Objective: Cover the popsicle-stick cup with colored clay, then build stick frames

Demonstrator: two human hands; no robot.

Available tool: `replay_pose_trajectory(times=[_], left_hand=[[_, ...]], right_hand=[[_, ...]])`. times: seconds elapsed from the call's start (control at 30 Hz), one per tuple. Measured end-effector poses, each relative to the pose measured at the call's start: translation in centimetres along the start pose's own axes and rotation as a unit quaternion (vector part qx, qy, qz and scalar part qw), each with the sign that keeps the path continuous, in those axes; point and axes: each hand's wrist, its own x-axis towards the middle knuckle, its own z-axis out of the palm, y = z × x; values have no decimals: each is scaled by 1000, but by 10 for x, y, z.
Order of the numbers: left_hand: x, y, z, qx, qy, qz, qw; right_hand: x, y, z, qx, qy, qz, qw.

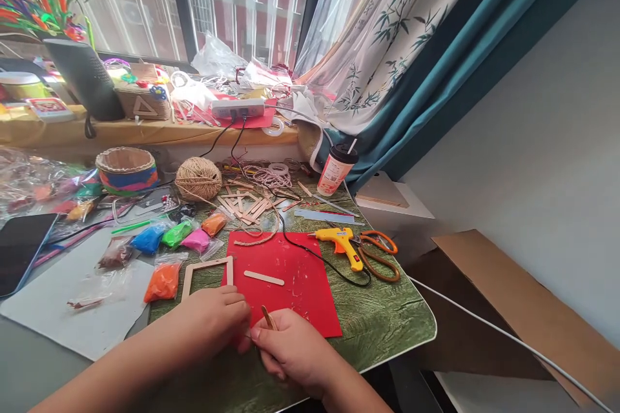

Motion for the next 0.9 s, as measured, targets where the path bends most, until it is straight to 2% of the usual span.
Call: replay_pose_trajectory(times=[0.17,0.43,0.6,0.73,0.8,0.9], left_hand=[[1,-6,8,67,27,30,997],[1,-2,1,2,41,-5,999],[-2,4,-9,-89,40,-59,994],[-4,3,-20,-235,11,-89,968],[-5,0,-23,-275,23,-100,956],[-5,-6,-23,-285,58,-111,950]], right_hand=[[3,4,3,-44,25,-24,998],[4,5,0,-38,29,-22,999],[2,3,-2,-5,30,-37,999],[-2,1,-11,111,-4,-30,993],[-3,0,-16,161,-23,-30,986],[-2,1,-21,177,-47,-42,982]])
